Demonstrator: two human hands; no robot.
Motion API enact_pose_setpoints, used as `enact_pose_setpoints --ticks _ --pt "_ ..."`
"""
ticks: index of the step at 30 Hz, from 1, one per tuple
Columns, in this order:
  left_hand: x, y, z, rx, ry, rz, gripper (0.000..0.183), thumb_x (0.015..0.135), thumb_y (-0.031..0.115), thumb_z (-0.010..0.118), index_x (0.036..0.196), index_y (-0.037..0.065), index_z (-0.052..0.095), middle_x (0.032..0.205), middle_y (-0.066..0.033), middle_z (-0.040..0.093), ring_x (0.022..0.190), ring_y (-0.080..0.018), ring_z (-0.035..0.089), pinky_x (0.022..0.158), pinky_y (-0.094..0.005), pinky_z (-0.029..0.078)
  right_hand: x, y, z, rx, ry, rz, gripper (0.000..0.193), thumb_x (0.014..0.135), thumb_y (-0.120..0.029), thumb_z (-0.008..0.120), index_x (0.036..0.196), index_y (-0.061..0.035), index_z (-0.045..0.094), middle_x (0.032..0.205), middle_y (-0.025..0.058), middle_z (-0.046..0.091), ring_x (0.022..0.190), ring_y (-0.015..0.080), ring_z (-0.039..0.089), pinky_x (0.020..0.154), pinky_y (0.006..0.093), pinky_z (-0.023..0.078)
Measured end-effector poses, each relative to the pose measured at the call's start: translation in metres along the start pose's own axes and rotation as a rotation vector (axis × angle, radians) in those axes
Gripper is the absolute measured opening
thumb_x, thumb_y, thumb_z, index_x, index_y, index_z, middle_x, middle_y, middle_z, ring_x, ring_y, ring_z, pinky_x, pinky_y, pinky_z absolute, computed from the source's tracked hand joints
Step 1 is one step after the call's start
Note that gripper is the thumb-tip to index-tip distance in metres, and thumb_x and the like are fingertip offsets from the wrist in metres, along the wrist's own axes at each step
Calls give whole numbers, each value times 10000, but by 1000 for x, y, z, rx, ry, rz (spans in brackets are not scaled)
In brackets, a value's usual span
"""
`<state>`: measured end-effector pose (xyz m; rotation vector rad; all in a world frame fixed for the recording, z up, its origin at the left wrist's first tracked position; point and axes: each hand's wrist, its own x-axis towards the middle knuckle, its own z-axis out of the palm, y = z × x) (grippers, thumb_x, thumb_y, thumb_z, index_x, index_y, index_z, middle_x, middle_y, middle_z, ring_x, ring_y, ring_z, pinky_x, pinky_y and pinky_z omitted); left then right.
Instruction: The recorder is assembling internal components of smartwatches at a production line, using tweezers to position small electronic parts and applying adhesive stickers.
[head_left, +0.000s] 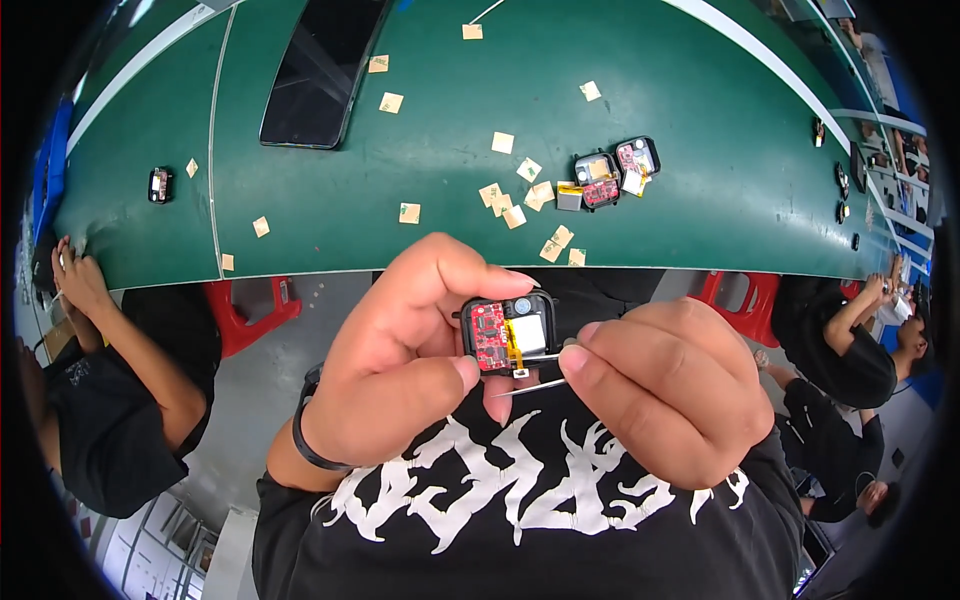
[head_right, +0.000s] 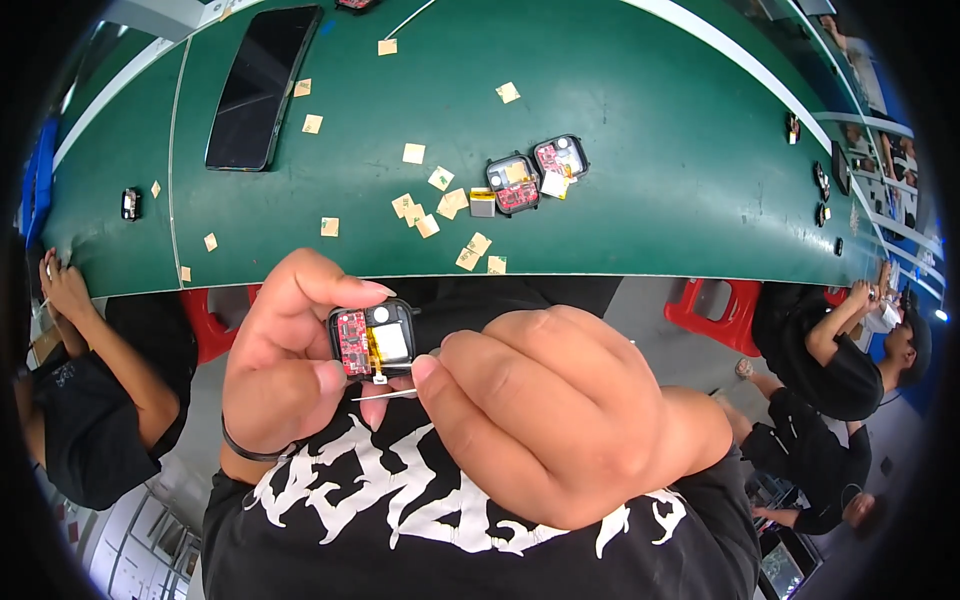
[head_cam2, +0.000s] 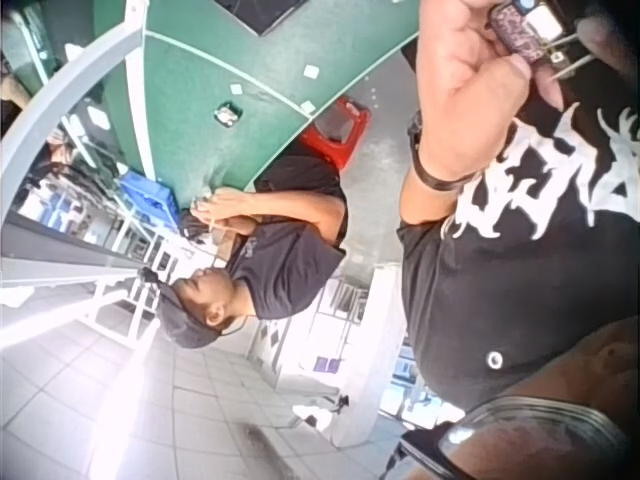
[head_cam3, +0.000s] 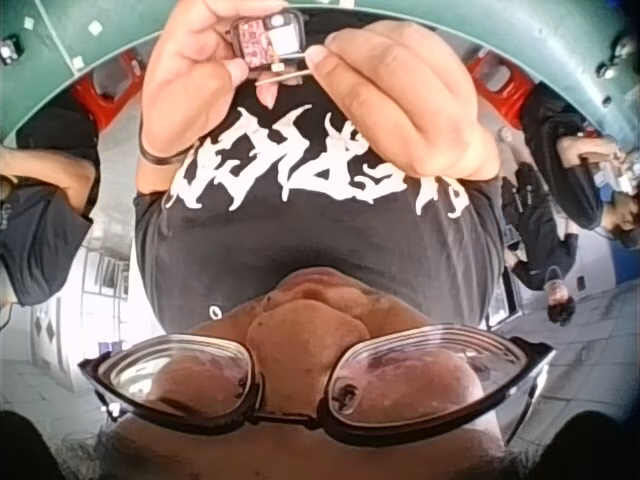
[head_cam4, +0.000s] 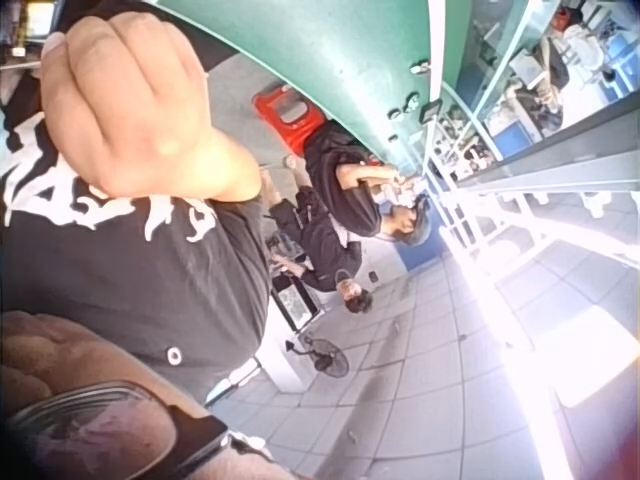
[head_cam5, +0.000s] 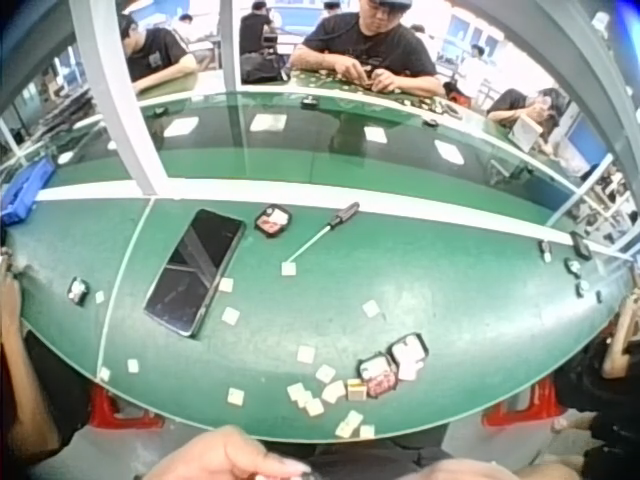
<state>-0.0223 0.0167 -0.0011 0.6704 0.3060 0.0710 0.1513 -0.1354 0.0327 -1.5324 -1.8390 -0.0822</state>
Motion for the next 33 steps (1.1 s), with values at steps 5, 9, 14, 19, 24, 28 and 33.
enact_pose_setpoints --ticks 5,9,14,19,24,28,33 --pt "4 2 3 -40 80 -67 435 837 -18 508 1267 -62 455 1070 -228 646 782 -273 712 551 -298 582 -2 2 -2 -6 -28 -8 260 642 -46 729 866 82 696 798 129 621 644 215 591 480 309 471" --pt "6 1 -1 -116 47 -96 429 838 3 528 1257 -59 460 1046 -227 655 685 -253 702 575 -318 595 2 1 -1 8 -4 19 278 607 -33 748 850 96 705 767 154 639 597 227 601 476 303 479" --pt "6 1 0 -169 92 -193 429 830 7 508 1252 -60 468 1024 -225 654 579 -201 624 654 -371 618 3 3 -1 11 21 -6 282 578 -29 759 828 96 722 743 166 657 556 232 608 467 293 471" --pt "8 -5 -3 -274 116 -228 428 823 12 490 1244 -63 476 1007 -225 648 501 -166 542 704 -405 630 9 2 -15 -105 -91 -39 279 580 -49 757 828 73 719 762 148 658 575 231 608 461 299 426" --pt "6 3 -2 -129 72 -170 445 834 28 482 1267 -69 455 1008 -228 637 579 -193 601 746 -441 636 7 3 -10 -76 -56 -24 291 578 -50 757 836 79 717 758 150 657 570 226 599 454 294 409" --pt "2 5 2 -166 67 -132 461 847 35 478 1294 -70 433 1041 -237 624 621 -221 628 762 -452 636 6 0 -9 -17 -29 15 295 571 -17 773 840 91 717 759 155 663 563 217 591 456 290 417" --pt "3 7 0 -186 43 -167 482 855 45 481 1323 -50 416 1082 -238 608 627 -239 637 789 -482 628 5 1 -7 30 -7 59 292 564 31 797 838 97 718 753 165 666 570 215 603 456 287 435"
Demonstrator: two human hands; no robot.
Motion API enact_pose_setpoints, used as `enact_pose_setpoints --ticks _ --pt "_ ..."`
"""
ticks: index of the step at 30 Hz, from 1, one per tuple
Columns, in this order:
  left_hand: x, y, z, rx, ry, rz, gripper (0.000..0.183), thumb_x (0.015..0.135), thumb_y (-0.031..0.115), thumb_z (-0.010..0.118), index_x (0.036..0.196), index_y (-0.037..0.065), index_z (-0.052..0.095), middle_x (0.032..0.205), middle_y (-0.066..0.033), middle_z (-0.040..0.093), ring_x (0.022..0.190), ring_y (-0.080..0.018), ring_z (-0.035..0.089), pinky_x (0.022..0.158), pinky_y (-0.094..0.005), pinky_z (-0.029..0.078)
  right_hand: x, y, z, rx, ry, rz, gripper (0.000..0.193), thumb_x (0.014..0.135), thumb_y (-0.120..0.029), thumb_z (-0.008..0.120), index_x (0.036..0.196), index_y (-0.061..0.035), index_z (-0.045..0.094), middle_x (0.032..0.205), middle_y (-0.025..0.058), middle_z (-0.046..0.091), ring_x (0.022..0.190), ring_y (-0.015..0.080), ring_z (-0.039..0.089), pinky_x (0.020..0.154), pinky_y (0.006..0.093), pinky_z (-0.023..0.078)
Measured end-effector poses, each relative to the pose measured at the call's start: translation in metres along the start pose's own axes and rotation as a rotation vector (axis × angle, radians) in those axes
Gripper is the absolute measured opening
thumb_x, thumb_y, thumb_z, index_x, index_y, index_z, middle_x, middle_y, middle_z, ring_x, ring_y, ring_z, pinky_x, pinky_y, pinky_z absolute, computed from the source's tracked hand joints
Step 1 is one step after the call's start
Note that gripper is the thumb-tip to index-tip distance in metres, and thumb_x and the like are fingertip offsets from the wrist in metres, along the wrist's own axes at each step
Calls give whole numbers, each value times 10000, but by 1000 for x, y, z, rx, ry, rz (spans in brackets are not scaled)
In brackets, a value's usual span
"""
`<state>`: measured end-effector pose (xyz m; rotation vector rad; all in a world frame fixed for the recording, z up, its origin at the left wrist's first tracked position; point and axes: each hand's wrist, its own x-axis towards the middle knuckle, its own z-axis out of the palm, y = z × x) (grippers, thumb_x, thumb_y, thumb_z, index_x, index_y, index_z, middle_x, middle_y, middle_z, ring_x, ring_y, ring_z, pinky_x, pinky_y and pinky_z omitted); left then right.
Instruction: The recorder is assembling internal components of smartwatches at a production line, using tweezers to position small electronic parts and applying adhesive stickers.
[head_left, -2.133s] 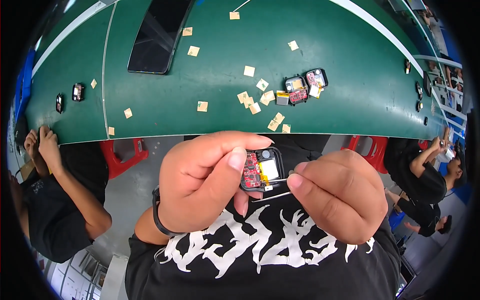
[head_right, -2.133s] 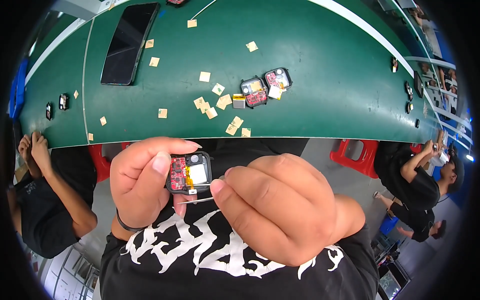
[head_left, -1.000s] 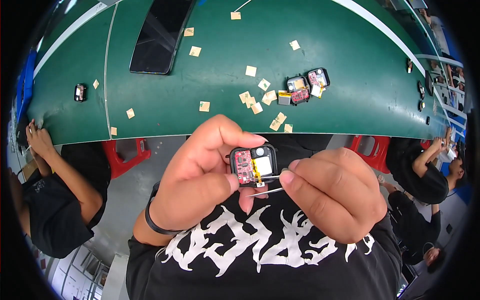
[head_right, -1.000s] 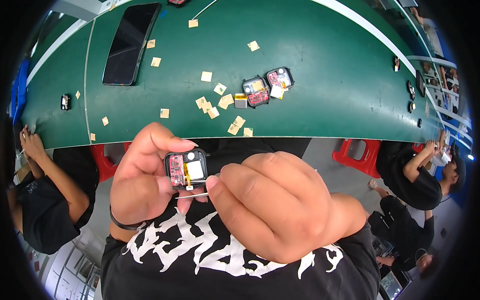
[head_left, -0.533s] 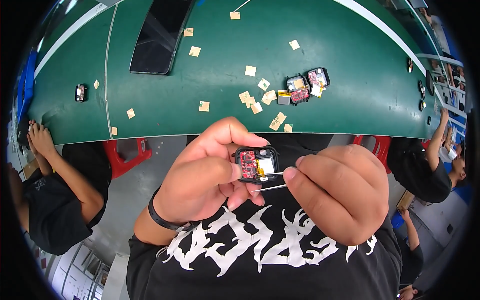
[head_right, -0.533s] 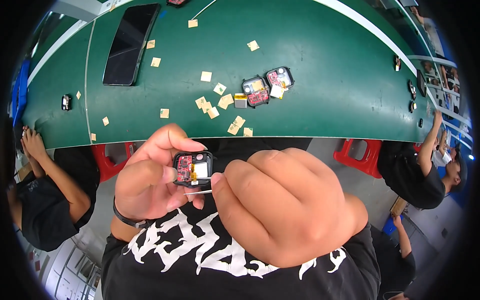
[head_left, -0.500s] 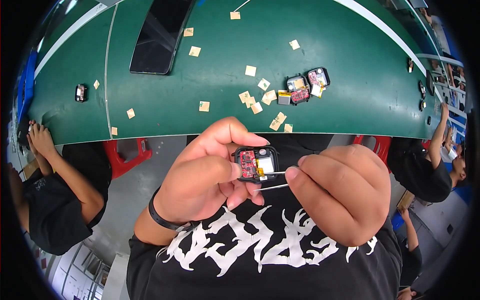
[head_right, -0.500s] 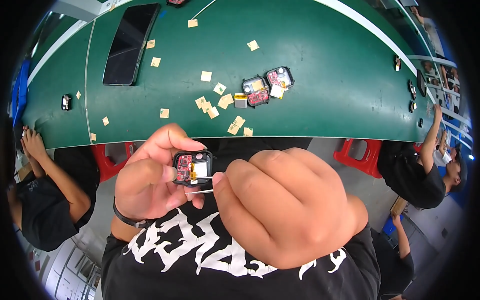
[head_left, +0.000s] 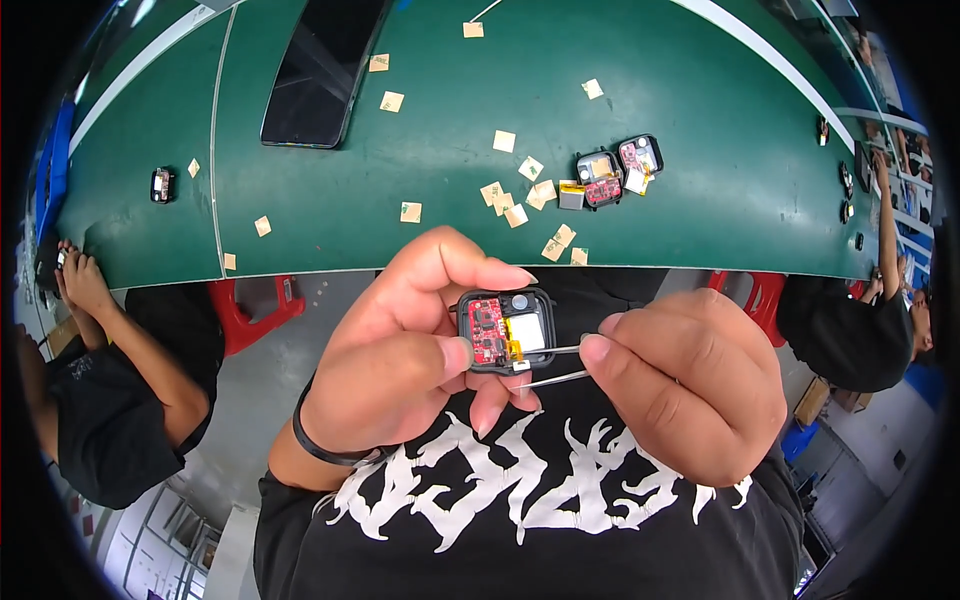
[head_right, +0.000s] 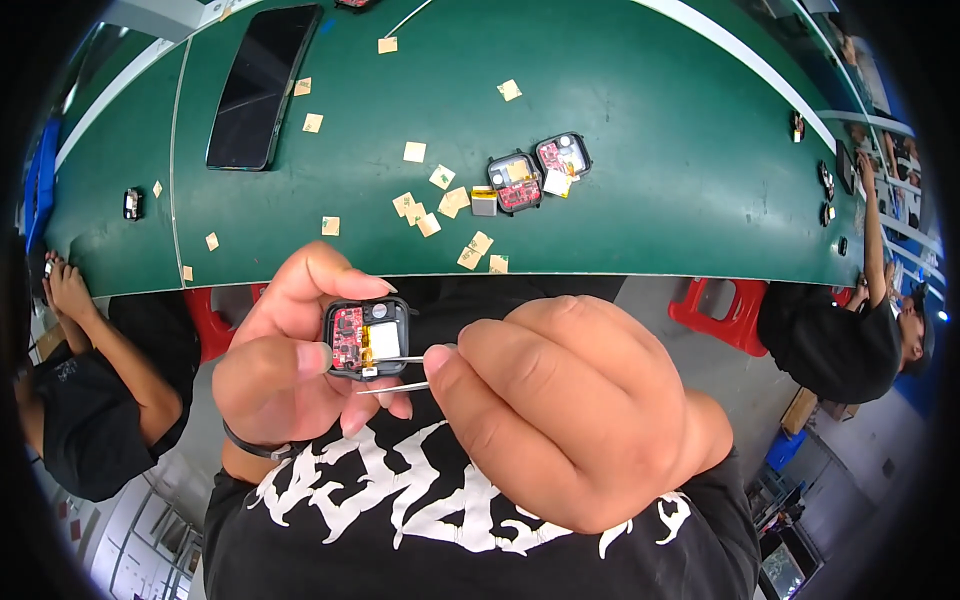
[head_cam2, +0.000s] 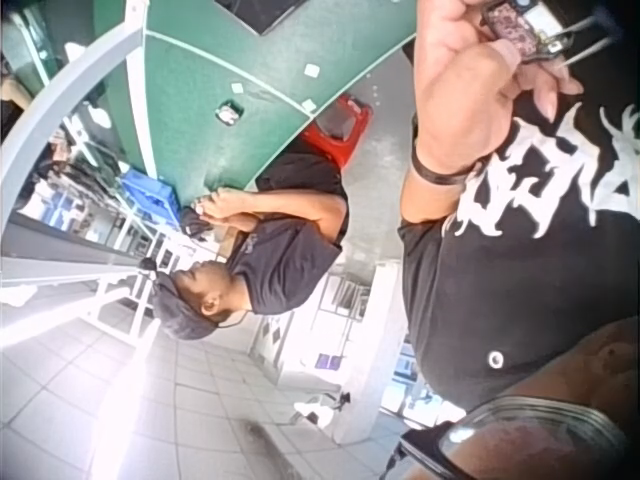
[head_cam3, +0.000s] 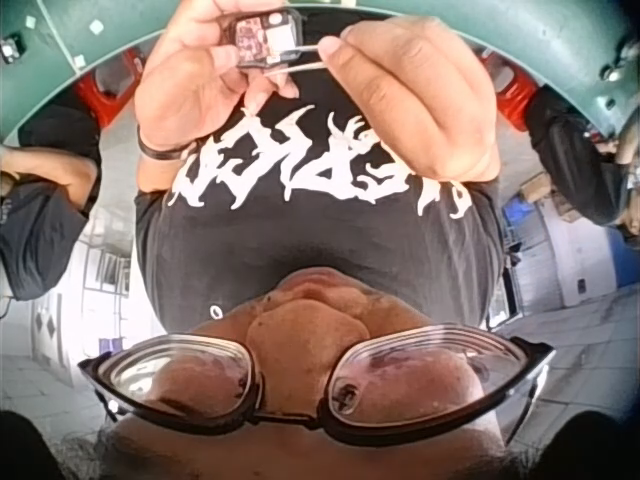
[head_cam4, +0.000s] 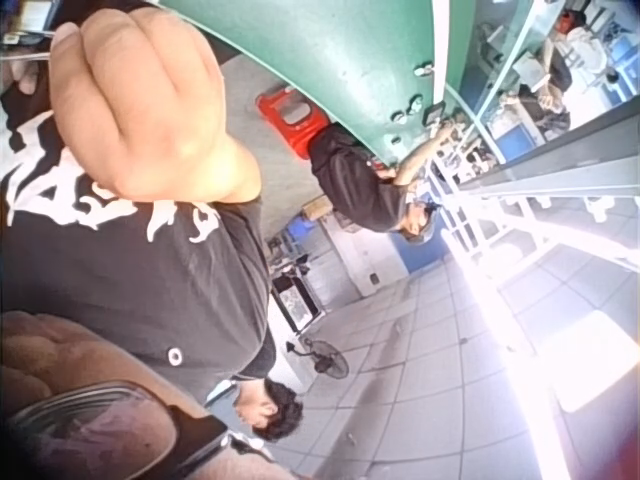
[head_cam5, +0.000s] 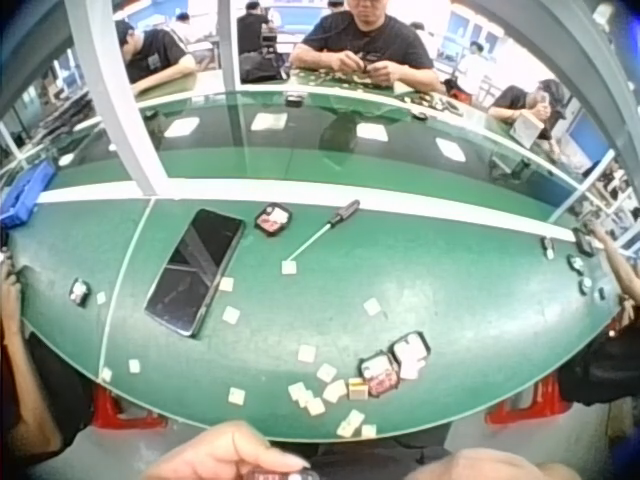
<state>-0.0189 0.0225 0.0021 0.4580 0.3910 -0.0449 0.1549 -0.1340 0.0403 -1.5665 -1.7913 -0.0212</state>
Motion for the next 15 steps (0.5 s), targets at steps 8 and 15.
enact_pose_setpoints --ticks 8,15 --pt "-1 -2 -2 -141 -55 -42 492 847 57 462 1324 -47 405 1092 -252 601 616 -266 623 806 -536 598 -2 -2 4 24 50 33 263 580 67 793 829 96 710 745 164 665 558 211 607 449 288 441" --pt "1 -5 -6 -255 -99 -49 500 854 92 448 1327 -59 387 1060 -299 620 602 -308 613 832 -587 570 -1 0 8 51 69 67 240 612 121 780 840 98 706 739 152 658 550 207 600 446 278 430"
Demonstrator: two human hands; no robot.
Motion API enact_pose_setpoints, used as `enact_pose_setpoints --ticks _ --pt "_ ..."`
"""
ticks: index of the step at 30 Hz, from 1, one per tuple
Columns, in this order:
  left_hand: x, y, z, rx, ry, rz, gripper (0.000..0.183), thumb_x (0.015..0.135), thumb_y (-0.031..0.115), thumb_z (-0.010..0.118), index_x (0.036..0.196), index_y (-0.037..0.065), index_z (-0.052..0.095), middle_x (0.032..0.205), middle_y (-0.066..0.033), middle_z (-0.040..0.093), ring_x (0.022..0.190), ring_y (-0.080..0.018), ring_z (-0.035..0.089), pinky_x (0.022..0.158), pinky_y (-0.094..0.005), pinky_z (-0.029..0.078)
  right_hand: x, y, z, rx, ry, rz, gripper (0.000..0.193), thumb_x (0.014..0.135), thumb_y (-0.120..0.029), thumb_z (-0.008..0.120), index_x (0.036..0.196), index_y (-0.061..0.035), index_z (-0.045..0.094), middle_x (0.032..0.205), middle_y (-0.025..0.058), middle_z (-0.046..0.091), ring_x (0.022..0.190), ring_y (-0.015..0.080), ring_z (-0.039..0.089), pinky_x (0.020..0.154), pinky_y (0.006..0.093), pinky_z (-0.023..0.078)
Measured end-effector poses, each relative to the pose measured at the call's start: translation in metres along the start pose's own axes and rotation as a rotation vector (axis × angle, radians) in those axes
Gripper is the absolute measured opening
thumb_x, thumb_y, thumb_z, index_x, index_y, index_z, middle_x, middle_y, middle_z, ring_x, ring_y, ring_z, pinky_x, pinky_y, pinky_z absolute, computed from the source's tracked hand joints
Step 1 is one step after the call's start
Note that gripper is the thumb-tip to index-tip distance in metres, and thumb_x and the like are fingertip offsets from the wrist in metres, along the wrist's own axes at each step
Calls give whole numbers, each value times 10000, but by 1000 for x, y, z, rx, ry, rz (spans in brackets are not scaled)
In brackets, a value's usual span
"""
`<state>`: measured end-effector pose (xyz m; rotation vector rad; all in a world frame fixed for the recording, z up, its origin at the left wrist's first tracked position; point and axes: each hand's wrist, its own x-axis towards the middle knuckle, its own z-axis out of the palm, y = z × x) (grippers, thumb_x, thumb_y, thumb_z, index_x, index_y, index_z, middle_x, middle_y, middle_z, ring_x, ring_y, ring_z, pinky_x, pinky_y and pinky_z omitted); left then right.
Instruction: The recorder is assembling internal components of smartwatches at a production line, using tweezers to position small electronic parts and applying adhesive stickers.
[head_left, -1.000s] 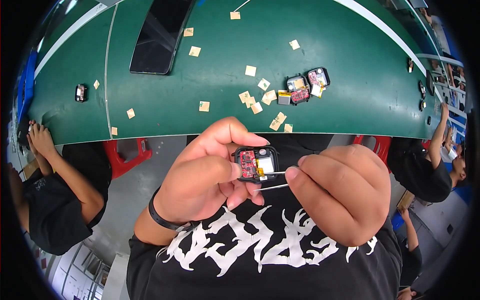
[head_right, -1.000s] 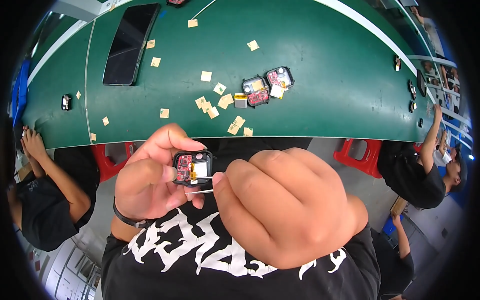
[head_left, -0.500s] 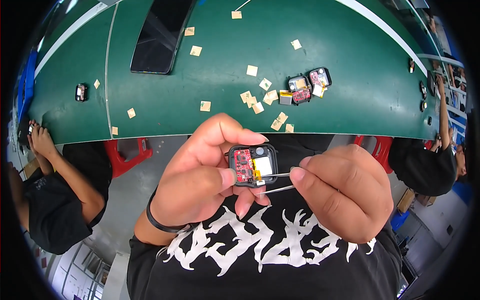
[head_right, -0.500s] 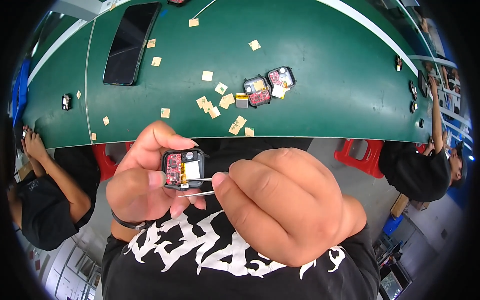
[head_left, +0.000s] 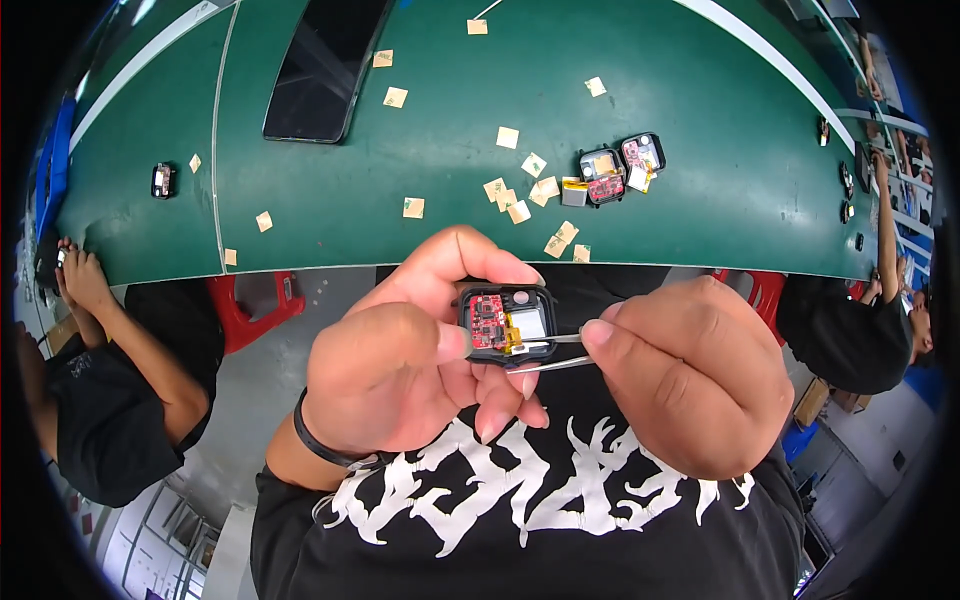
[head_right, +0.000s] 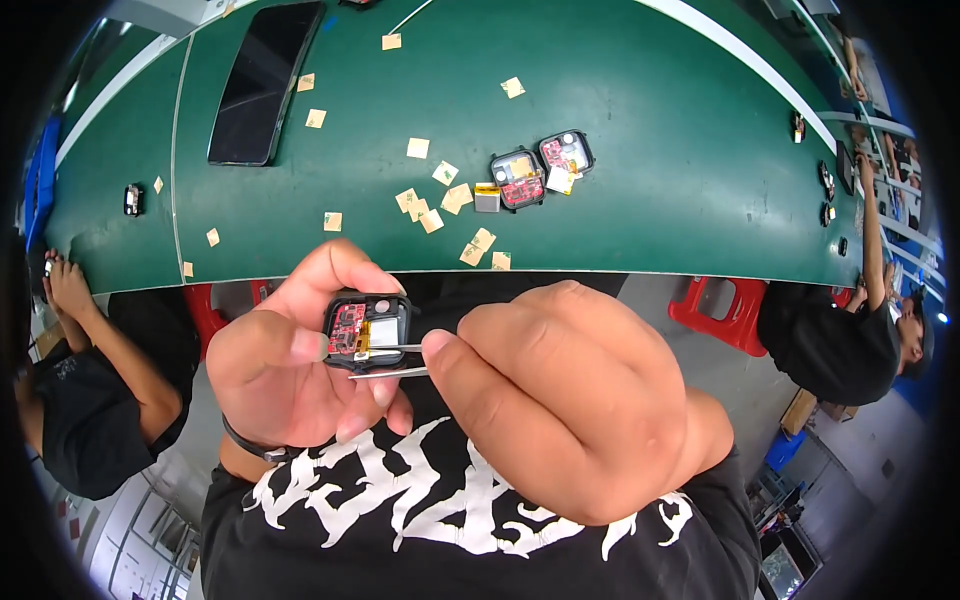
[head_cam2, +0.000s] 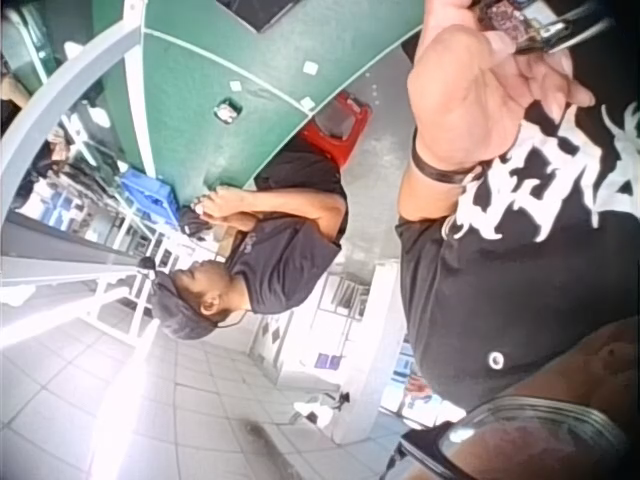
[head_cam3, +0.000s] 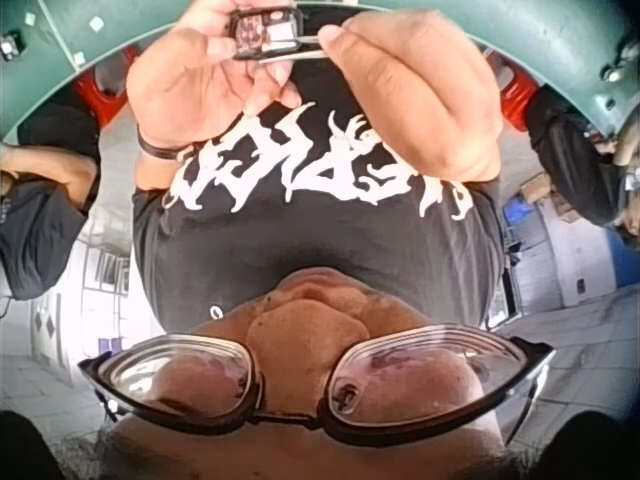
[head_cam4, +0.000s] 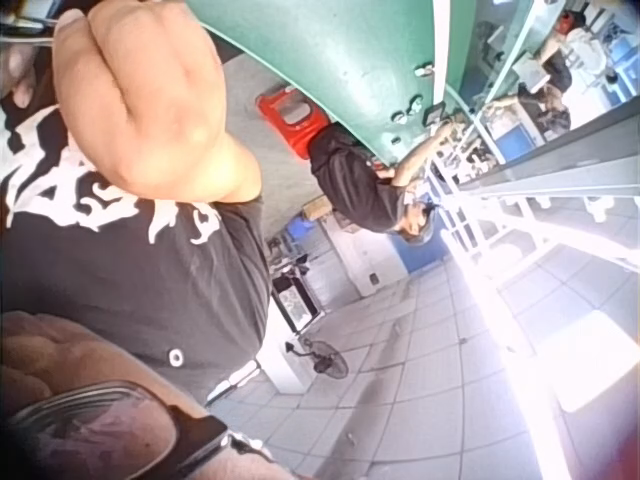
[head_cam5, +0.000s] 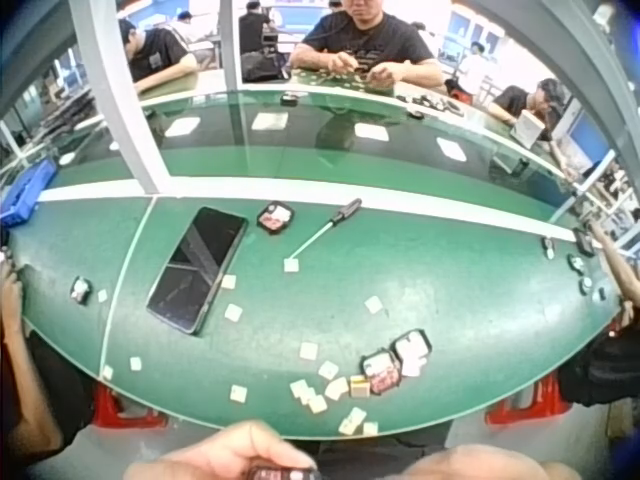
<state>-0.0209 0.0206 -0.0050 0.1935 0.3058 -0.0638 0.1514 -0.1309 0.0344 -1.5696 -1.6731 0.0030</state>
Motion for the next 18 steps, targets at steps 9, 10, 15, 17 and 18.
enact_pose_setpoints --ticks 9,10,15,17,18 --pt "1 -3 -5 -188 -20 -17 504 923 166 410 1357 -89 384 1001 -319 630 590 -312 611 858 -583 561 0 -1 -2 -6 -48 93 244 637 133 799 853 65 707 773 135 656 585 208 608 499 290 461" --pt "1 -4 -6 -189 -19 -16 504 923 166 410 1357 -89 384 1001 -319 630 590 -312 611 858 -583 561 0 -1 -2 -12 -71 124 244 640 127 806 853 60 708 778 131 657 593 208 612 509 293 467" --pt "4 -6 -9 -228 -10 1 500 935 189 412 1343 -100 418 983 -307 627 594 -295 600 825 -556 583 1 0 1 8 -66 168 244 646 118 817 855 55 709 792 127 662 610 211 622 518 293 472" --pt "4 -7 -8 -212 17 10 496 928 183 411 1335 -99 422 980 -303 628 597 -287 595 804 -546 591 2 2 1 9 -76 171 247 645 118 818 857 54 709 796 128 663 614 212 624 520 294 475" --pt "4 -7 -8 -196 45 18 491 921 177 410 1327 -98 426 978 -299 629 601 -279 591 784 -537 599 1 4 2 15 -79 147 240 645 115 814 853 55 710 799 130 665 614 213 625 520 296 476"
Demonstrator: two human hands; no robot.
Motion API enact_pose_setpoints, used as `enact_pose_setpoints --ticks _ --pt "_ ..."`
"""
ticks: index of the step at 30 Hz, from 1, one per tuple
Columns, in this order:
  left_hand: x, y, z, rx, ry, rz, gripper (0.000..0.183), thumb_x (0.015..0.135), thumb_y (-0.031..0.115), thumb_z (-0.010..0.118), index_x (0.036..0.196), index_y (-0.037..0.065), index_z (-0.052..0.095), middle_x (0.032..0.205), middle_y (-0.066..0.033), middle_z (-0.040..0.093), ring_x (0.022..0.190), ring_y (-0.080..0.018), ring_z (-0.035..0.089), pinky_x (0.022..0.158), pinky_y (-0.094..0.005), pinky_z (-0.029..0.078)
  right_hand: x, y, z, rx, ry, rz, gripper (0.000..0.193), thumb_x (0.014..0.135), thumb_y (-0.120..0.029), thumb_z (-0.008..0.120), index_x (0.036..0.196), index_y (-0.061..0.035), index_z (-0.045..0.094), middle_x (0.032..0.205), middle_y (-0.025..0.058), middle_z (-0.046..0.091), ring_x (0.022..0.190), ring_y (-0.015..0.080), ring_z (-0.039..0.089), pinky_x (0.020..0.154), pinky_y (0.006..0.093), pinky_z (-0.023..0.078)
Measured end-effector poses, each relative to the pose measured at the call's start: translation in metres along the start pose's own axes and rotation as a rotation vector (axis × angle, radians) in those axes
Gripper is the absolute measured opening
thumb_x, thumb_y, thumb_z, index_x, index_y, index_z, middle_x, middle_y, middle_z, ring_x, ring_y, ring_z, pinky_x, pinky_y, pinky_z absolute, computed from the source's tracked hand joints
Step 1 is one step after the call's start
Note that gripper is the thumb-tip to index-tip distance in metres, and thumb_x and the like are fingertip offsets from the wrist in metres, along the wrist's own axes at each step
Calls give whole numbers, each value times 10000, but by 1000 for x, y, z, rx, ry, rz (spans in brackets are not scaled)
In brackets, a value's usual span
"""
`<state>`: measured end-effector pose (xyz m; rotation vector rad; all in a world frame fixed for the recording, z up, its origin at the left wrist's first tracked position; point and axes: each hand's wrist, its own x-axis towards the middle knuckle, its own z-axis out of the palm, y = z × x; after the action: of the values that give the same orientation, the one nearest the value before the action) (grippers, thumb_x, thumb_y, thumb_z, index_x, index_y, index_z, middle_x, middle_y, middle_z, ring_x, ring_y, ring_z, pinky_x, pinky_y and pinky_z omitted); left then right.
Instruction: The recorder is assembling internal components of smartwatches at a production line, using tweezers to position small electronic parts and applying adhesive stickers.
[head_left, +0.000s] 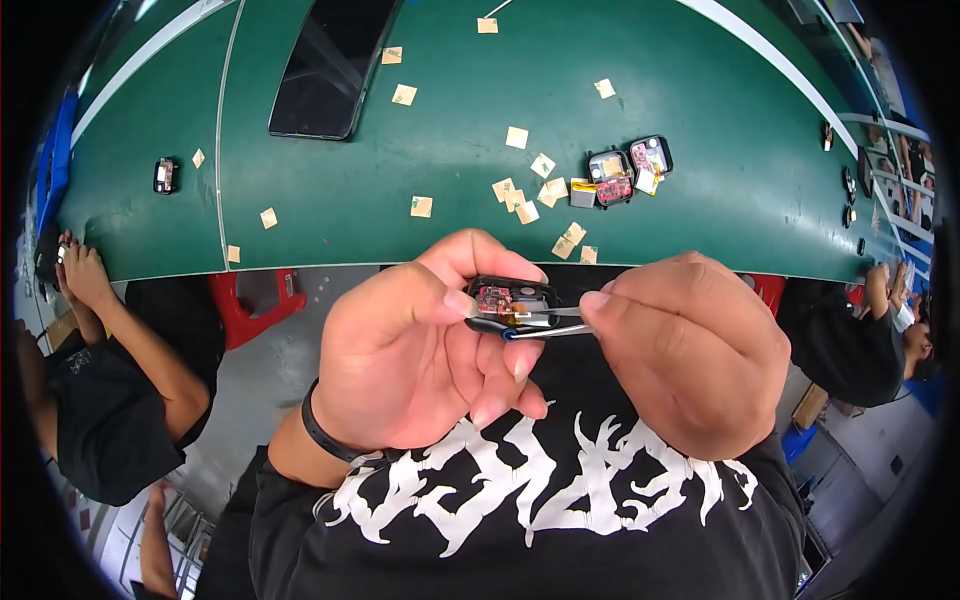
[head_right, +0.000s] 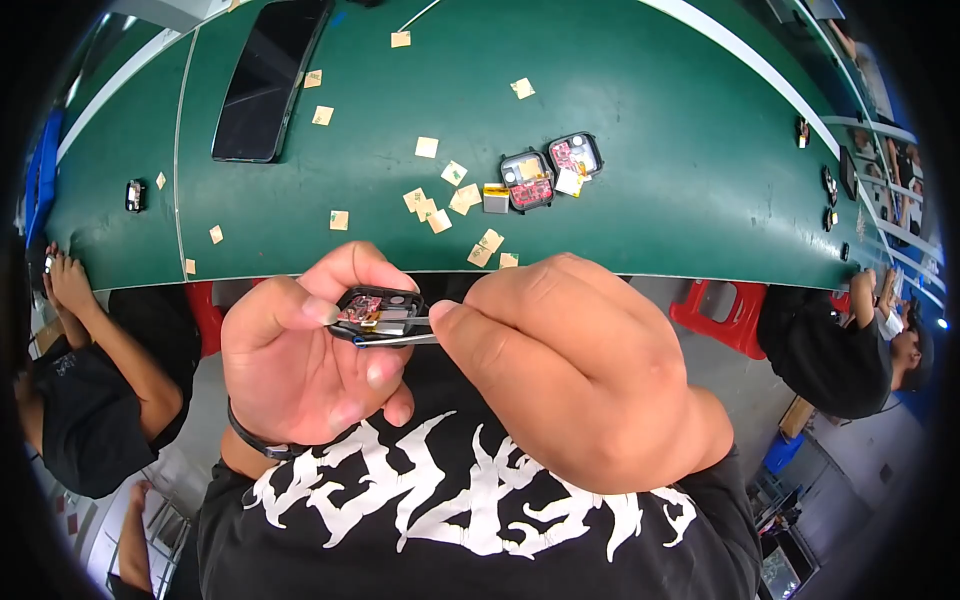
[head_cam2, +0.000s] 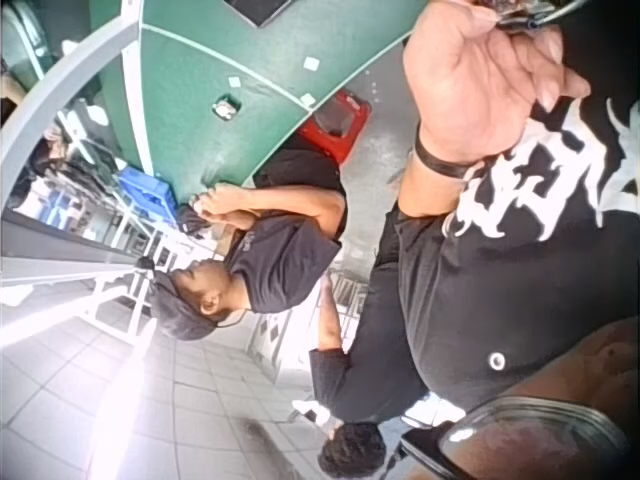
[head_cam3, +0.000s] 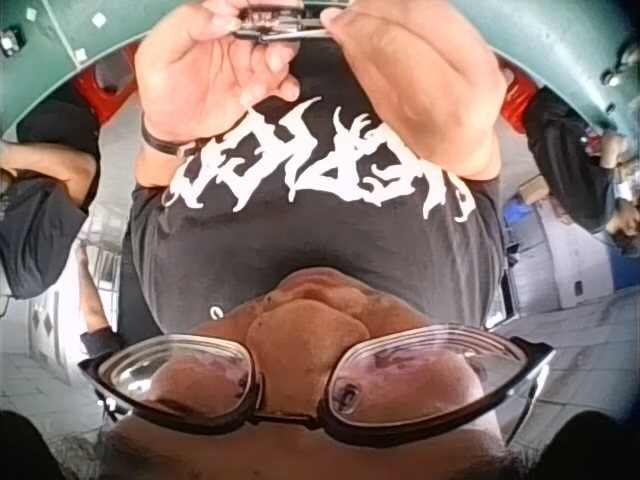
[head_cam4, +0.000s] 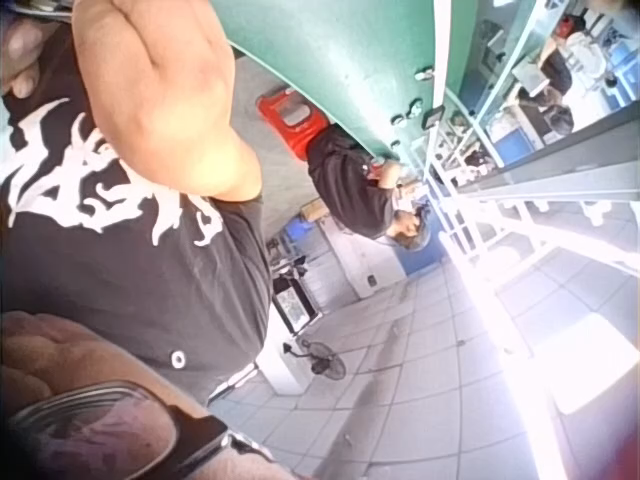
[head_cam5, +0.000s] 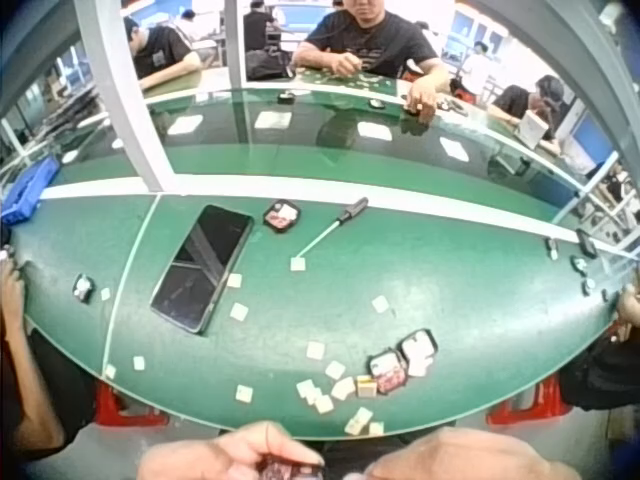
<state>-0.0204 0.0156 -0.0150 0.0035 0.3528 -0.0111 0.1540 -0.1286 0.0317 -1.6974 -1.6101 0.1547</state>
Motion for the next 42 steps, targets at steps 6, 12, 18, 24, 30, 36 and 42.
enact_pose_setpoints --ticks 6,12,18,24,30,36,42 --pt "0 4 -3 114 -91 56 444 886 160 426 1264 -73 446 989 -265 642 615 -259 613 731 -493 610 4 6 -1 -35 -22 -149 223 628 79 801 832 64 711 810 143 666 608 224 623 511 306 472" --pt "-5 6 12 414 55 118 433 871 72 500 1286 -29 434 949 -229 636 626 -270 659 724 -454 615 6 4 -6 -97 -46 -279 249 613 17 783 845 69 710 810 171 658 621 230 612 495 305 453" --pt "-11 0 11 660 65 302 457 925 146 634 1299 -17 428 947 -199 636 645 -254 672 638 -385 612 8 1 -18 -109 -106 -295 275 612 3 763 873 71 710 823 171 656 644 228 609 497 302 448" --pt "-11 -9 20 818 120 477 471 924 152 623 1310 -33 429 992 -179 629 648 -222 661 615 -351 595 1 3 -21 -72 -76 -276 279 631 -5 759 897 62 708 841 169 660 637 233 606 506 300 454" --pt "-18 -13 18 971 121 526 456 940 142 607 1324 -32 434 1082 -181 603 759 -185 658 686 -298 576 7 -4 -23 -52 -87 -270 273 638 -4 760 899 55 708 847 169 664 648 231 610 510 296 456" --pt "-20 -15 21 1058 131 532 451 959 129 586 1345 -37 420 1127 -176 586 795 -173 653 691 -295 577 6 -4 -21 -62 -100 -283 275 628 -10 760 890 56 711 831 160 663 648 225 609 507 295 451" --pt "-19 -15 16 1061 73 567 446 965 111 577 1348 -51 415 1131 -178 575 777 -168 642 676 -298 577 7 -3 -20 -75 -95 -283 271 627 -26 757 881 58 717 814 152 660 627 218 603 498 291 441"
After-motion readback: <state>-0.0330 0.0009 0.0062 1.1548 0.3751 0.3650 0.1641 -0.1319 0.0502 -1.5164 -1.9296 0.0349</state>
